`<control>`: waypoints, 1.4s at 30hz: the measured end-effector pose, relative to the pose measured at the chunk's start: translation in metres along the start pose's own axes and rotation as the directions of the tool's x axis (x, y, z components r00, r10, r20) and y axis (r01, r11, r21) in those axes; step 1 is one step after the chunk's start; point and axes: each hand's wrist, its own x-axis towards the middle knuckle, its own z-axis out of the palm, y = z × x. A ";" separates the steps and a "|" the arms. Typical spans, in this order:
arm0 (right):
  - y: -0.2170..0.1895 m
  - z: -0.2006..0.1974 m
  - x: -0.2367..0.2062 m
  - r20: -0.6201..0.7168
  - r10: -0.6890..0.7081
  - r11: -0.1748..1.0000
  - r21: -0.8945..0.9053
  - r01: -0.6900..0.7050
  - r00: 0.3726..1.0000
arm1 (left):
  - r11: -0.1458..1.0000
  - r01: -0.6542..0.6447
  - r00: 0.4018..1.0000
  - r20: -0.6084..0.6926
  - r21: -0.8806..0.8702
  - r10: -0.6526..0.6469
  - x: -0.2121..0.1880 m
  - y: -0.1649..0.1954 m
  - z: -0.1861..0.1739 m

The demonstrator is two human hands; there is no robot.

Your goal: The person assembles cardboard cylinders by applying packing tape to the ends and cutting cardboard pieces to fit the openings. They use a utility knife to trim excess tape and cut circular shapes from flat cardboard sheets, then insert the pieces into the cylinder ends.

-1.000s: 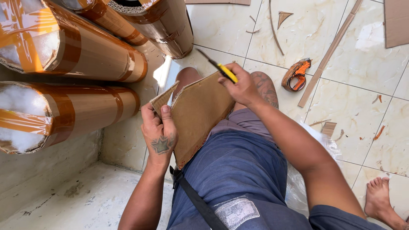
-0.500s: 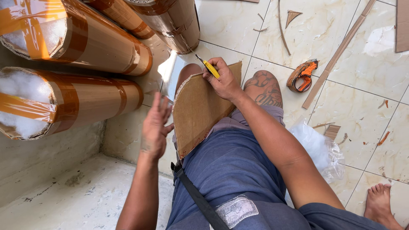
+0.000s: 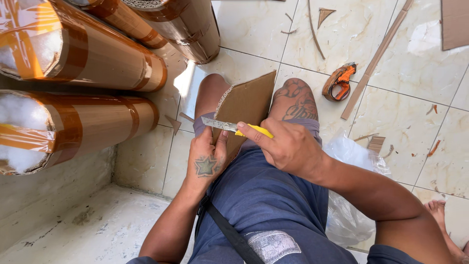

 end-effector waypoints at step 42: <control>0.004 -0.007 0.003 0.048 0.134 0.936 -0.334 -0.111 0.990 | 0.991 -0.120 0.991 0.075 0.063 0.115 0.024 0.017 0.031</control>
